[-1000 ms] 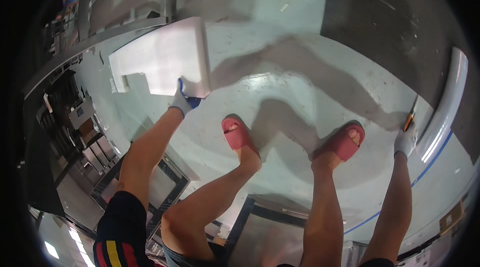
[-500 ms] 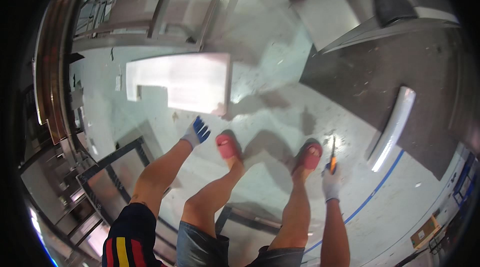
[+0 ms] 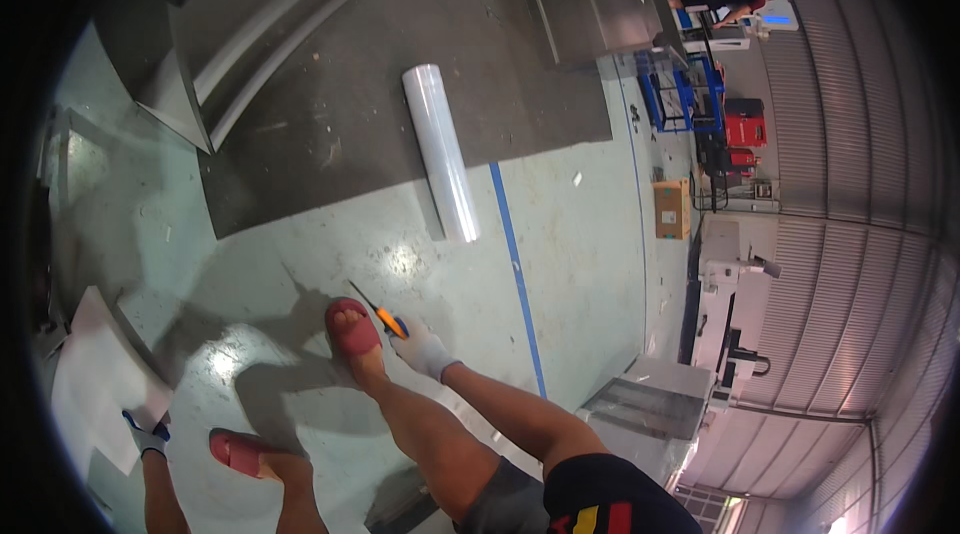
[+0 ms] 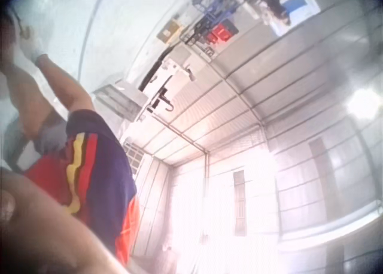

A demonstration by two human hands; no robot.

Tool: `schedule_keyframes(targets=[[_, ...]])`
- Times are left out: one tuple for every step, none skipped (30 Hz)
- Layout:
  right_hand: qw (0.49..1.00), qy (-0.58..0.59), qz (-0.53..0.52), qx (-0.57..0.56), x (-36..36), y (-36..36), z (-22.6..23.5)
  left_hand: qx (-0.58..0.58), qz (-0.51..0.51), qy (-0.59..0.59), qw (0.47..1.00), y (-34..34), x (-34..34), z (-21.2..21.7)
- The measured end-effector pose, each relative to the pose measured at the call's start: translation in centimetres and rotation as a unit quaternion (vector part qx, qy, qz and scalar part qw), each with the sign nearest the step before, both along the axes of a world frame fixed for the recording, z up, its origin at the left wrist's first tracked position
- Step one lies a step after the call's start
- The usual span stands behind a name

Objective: The person uses a utility knife to cut white foam pieces in a workshop. They repeatedly pick up foam, cut it into smaller sections, and place the cut pieces on the floor.

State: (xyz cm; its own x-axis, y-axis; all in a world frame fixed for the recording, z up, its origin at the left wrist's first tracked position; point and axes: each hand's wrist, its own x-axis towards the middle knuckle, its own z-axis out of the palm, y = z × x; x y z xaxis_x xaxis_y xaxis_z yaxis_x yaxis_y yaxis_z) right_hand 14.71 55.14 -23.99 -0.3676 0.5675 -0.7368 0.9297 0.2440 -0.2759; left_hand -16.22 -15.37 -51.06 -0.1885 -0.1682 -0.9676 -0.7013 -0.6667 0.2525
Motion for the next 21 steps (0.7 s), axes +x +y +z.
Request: schedule_keyframes(targets=[[1.0, 0.018, 0.025, 0.003, 0.3, 0.0, 0.3, -0.019, -0.013, -0.007, 1.0, 1.3, -0.5, -0.3], [0.999, 0.018, 0.047, 0.017, 0.2, 0.0, 1.2, 0.078, -0.065, 0.03, 0.994, 1.8, -0.5, 0.8], [0.996, -0.024, 0.075, 0.037, 0.3, 0.3, 2.1, 0.083, -0.069, 0.071, 0.992, 2.6, -0.6, 1.4], [0.999, -0.001, 0.05, 0.022, 0.3, 0.9, 3.1, 0.058, -0.042, 0.094, 0.993, 3.3, -0.1, 2.5], [0.999, -0.016, 0.03, 0.006, 0.3, 1.5, 4.1, 0.017, 0.012, 0.093, 0.995, 3.6, 0.5, 4.0], [0.999, -0.031, 0.007, -0.011, 0.4, 1.7, 5.2, -0.055, -0.001, 0.055, 0.997, 3.5, 1.0, 5.7], [1.0, -0.022, -0.009, -0.013, 0.4, 2.0, 6.3, -0.131, 0.002, 0.005, 0.991, 3.5, 1.4, 7.6], [0.999, -0.015, -0.023, -0.017, 0.4, 2.2, 7.5, -0.058, 0.009, 0.032, 0.998, 3.7, 2.4, 9.4], [0.999, 0.001, -0.033, -0.027, 0.4, 2.5, 8.5, 0.007, 0.028, 0.054, 0.998, 3.7, 3.3, 11.4], [0.999, 0.017, -0.035, -0.021, 0.4, 2.7, 9.9, 0.035, 0.068, 0.051, 0.996, 3.9, 4.7, 13.9], [0.998, 0.043, -0.032, -0.024, 0.3, 2.7, 11.3, 0.086, 0.047, 0.065, 0.993, 4.5, 6.2, 16.5], [0.998, 0.047, -0.026, -0.037, -0.2, 2.6, 12.6, 0.095, 0.032, 0.031, 0.995, 4.6, 8.1, 20.2], [0.993, 0.114, -0.006, -0.009, -0.8, 2.5, 14.1, 0.117, 0.027, 0.024, 0.992, 5.4, 9.6, 23.7], [0.993, 0.122, -0.007, -0.003, -1.5, 2.1, 15.6, 0.3, -0.208, 0.317, 0.875, 6.3, 10.9, 27.5], [0.992, 0.124, 0.036, 0.002, -1.8, 2.5, 18.0, 0.025, -0.146, 0.166, 0.975, 7.5, 14.0, 32.3], [0.992, 0.124, 0.031, 0.004, -3.2, 2.3, 19.4, -0.02, -0.042, 0.12, 0.992, 9.0, 15.9, 36.9], [0.984, 0.163, 0.074, 0.015, -3.8, 2.8, 22.0, -0.079, -0.047, 0.128, 0.987, 10.4, 18.2, 42.4], [0.985, 0.156, 0.076, -0.02, -4.9, 3.0, 24.3, -0.199, -0.025, 0.121, 0.972, 12.5, 20.3, 47.5], [0.988, 0.121, 0.069, -0.064, -5.8, 3.4, 26.6, -0.222, 0.036, 0.124, 0.966, 14.3, 22.2, 52.7], [0.985, 0.104, 0.108, -0.083, -6.9, 3.3, 28.7, -0.214, 0.061, 0.106, 0.969, 15.6, 23.9, 58.0], [0.982, 0.089, 0.131, -0.098, -7.5, 3.7, 30.3, -0.178, 0.078, 0.151, 0.969, 16.9, 25.8, 62.9]])
